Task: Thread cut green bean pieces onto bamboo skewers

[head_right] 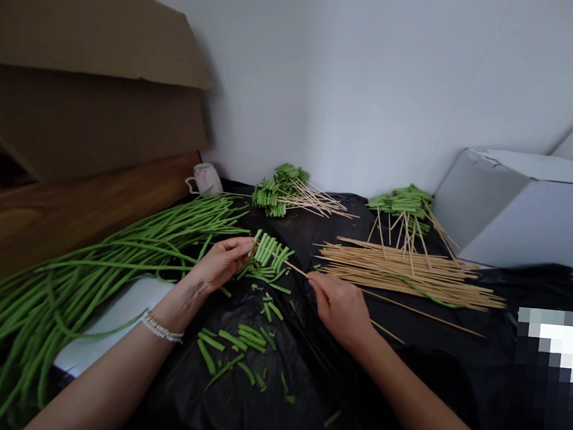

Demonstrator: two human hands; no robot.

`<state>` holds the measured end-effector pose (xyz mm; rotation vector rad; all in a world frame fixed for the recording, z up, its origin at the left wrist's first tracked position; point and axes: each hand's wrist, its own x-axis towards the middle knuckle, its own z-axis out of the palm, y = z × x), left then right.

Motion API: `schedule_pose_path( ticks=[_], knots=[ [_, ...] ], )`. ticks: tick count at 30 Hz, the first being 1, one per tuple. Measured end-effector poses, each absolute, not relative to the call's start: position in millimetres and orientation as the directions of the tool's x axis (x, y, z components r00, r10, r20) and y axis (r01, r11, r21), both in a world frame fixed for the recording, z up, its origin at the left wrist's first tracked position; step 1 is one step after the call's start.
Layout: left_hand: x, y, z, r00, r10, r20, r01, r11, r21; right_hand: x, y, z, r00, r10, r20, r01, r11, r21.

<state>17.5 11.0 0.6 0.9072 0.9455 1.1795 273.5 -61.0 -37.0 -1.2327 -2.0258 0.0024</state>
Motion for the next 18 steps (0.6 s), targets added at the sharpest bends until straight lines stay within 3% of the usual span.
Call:
schedule_pose_path(
  ticks=[18],
  knots=[
    [16.1, 14.7, -9.4, 0.167, 0.976, -0.137, -0.273, 0.179, 0.945, 273.0, -62.1, -40.3, -0.279, 0.775, 0.567, 0.756, 0.541, -0.369]
  ],
)
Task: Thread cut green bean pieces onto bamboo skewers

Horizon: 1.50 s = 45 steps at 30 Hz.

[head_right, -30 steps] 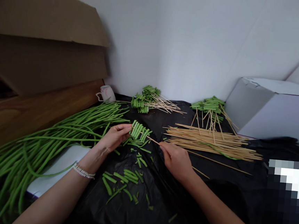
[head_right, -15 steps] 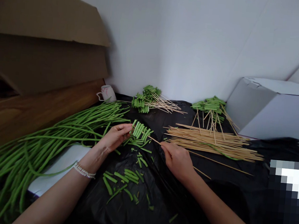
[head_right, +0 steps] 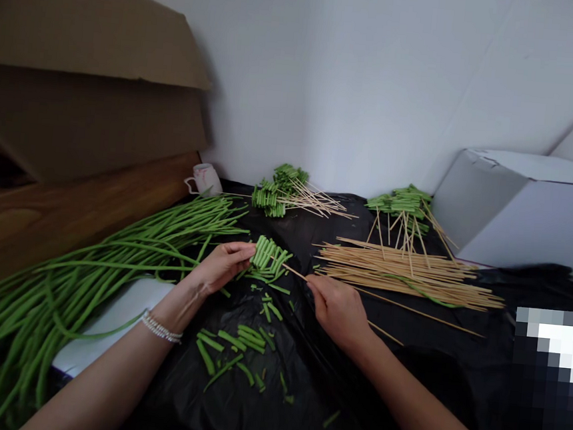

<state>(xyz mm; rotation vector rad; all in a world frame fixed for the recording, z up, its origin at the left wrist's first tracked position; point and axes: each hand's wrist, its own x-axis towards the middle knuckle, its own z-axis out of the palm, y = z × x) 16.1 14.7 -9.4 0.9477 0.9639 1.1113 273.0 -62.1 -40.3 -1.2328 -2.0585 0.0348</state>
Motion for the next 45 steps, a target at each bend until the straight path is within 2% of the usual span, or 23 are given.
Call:
schedule_pose_path(
  ticks=[9, 15, 19, 23, 29, 32, 34, 37, 41, 43, 45],
  knots=[
    [16.6, 11.3, -3.2, 0.198, 0.967, -0.159, -0.312, 0.216, 0.925, 269.6, -63.4, -37.2, -0.287, 0.778, 0.559, 0.741, 0.55, -0.385],
    [18.7, 9.9, -6.2, 0.183, 0.964, -0.195, -0.303, 0.244, 0.921, 270.9, -63.3, -40.1, -0.296, 0.77, 0.565, 0.761, 0.548, -0.347],
    [23.6, 6.5, -5.2, 0.145, 0.976, -0.163, -0.286, 0.199, 0.937, 270.1, -62.3, -40.3, -0.307, 0.77, 0.559, 0.782, 0.539, -0.313],
    [23.1, 9.0, -0.3, 0.052, 0.993, -0.105, -0.312, 0.116, 0.943, 276.3, -58.4, -39.8, -0.31, 0.765, 0.564, 0.824, 0.512, -0.242],
    [5.2, 24.7, 6.6, -0.203, 0.975, -0.088, -0.486, -0.022, 0.873, 297.2, -49.6, -31.9, -0.295, 0.767, 0.57, 0.913, 0.403, -0.071],
    [-0.4, 28.0, 8.7, -0.255, 0.964, -0.08, -0.531, -0.071, 0.844, 302.8, -47.5, -26.3, -0.331, 0.794, 0.51, 0.932, 0.361, 0.042],
    [-1.0, 27.7, 9.7, -0.255, 0.964, -0.072, -0.551, -0.084, 0.83, 304.7, -46.7, -25.4, -0.329, 0.808, 0.489, 0.935, 0.351, 0.049],
    [1.4, 24.9, 11.1, -0.2, 0.978, -0.057, -0.569, -0.069, 0.82, 306.5, -45.1, -27.5, -0.28, 0.824, 0.493, 0.931, 0.359, -0.071],
    [7.6, 18.5, 12.9, -0.062, 0.997, -0.036, -0.497, 0.0, 0.868, 308.4, -40.6, -29.3, -0.093, 0.855, 0.511, 0.819, 0.358, -0.449],
    [11.4, 14.2, 13.3, 0.002, 1.0, -0.017, -0.425, 0.017, 0.905, 310.3, -37.5, -28.8, 0.043, 0.901, 0.431, 0.653, 0.301, -0.695],
    [15.1, 8.9, 13.9, 0.05, 0.999, 0.021, -0.346, -0.002, 0.938, 313.3, -34.1, -28.0, 0.128, 0.951, 0.282, 0.4, 0.211, -0.892]
  ],
)
